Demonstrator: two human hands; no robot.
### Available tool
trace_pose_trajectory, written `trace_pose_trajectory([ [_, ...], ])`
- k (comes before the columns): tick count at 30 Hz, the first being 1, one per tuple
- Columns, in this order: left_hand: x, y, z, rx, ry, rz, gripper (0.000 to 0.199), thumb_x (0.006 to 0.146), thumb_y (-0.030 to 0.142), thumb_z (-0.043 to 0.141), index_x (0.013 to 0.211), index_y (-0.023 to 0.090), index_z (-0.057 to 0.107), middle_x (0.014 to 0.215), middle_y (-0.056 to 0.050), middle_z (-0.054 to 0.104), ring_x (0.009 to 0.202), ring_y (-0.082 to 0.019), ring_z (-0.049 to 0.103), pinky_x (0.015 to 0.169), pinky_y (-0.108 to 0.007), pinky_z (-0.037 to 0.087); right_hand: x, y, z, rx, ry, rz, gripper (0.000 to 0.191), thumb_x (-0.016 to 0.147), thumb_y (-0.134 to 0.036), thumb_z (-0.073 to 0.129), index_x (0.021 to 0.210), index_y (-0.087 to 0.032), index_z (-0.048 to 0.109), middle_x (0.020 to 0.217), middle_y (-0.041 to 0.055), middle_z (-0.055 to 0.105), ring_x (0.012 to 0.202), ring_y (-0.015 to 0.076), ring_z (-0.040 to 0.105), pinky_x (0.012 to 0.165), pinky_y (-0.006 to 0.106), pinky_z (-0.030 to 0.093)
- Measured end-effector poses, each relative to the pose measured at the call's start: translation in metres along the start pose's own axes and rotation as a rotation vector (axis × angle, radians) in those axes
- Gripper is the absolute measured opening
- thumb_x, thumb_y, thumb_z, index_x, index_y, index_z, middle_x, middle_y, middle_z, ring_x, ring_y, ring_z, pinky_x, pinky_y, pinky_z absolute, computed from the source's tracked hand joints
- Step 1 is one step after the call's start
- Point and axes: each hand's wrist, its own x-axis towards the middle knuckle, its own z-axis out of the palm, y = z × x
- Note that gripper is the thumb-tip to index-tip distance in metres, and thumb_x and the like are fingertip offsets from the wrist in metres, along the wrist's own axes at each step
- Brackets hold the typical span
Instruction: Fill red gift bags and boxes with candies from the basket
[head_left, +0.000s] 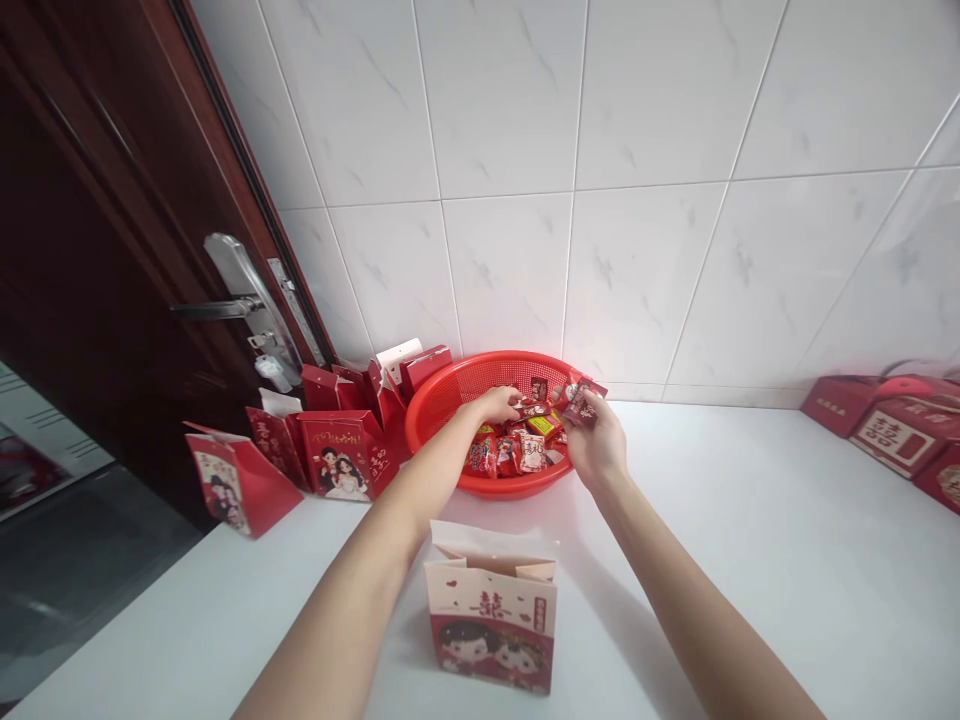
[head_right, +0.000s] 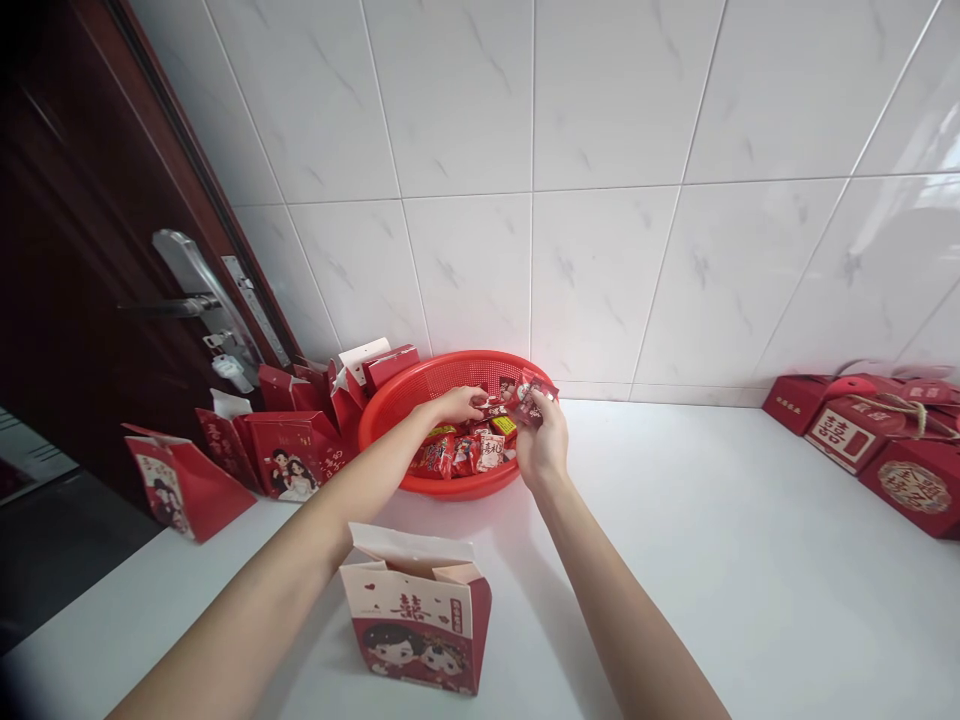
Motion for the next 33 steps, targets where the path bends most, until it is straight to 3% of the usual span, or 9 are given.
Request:
trace_pose_trajectory([
  [4,0.004,0.008,0.010,0.030,-0.019,0.038,0.034,0.090,0.029,0.065,0.124,0.033,0.066,0.123,0.002,0.069,0.125,-0.023,0.056,0.093,-0.027,0.051,0.000,-0.001,0.000,0.004,0.001,-0.002,0.005,0.072,-0.015,0.064,0.069,-0.017,0.067,0.072,0.0008,0.073,0.071,0.0138,0.069,0.069,0.024,0.057],
  [10,0.021,0.008,0.014,0.036,-0.064,0.023,0.031,0.096,0.037,0.060,0.122,0.019,0.063,0.129,-0.008,0.061,0.110,-0.026,0.062,0.093,-0.043,0.055,0.000,-0.001,0.002,0.002,-0.008,-0.012,0.006,0.074,-0.018,0.065,0.070,-0.019,0.068,0.074,0.0006,0.075,0.075,0.0167,0.071,0.072,0.029,0.059],
  [22,0.100,0.023,0.024,0.037,-0.187,-0.060,0.031,0.098,0.037,0.058,0.123,0.019,0.062,0.129,-0.009,0.061,0.108,-0.024,0.063,0.091,-0.042,0.056,0.002,0.001,0.000,-0.017,-0.010,-0.017,0.005,0.073,-0.020,0.067,0.069,-0.018,0.066,0.072,-0.0004,0.074,0.072,0.0149,0.070,0.068,0.025,0.056],
  [24,0.103,0.026,0.024,0.032,-0.203,-0.063,0.029,0.097,0.036,0.059,0.120,0.018,0.064,0.124,-0.010,0.064,0.103,-0.022,0.064,0.088,-0.041,0.056,0.002,0.000,0.000,-0.024,-0.013,-0.019,0.005,0.072,-0.020,0.066,0.068,-0.018,0.066,0.072,0.0007,0.074,0.072,0.0155,0.070,0.068,0.026,0.056],
  [29,0.095,0.043,0.027,-0.027,-0.182,0.004,0.008,0.084,0.019,0.068,0.089,0.013,0.073,0.080,-0.008,0.075,0.082,-0.021,0.070,0.078,-0.032,0.054,0.003,-0.002,-0.001,-0.065,-0.046,-0.027,0.004,0.069,-0.019,0.070,0.069,-0.018,0.067,0.070,0.0013,0.073,0.073,0.0160,0.069,0.071,0.028,0.056],
  [33,0.080,0.059,0.027,-0.091,-0.109,0.079,0.021,0.086,0.023,0.062,0.102,0.014,0.072,0.093,-0.009,0.078,0.091,-0.021,0.071,0.080,-0.031,0.054,0.005,-0.001,-0.004,-0.115,-0.076,-0.018,0.013,0.064,-0.019,0.077,0.069,-0.020,0.066,0.073,-0.0010,0.072,0.075,0.0152,0.067,0.073,0.027,0.054],
])
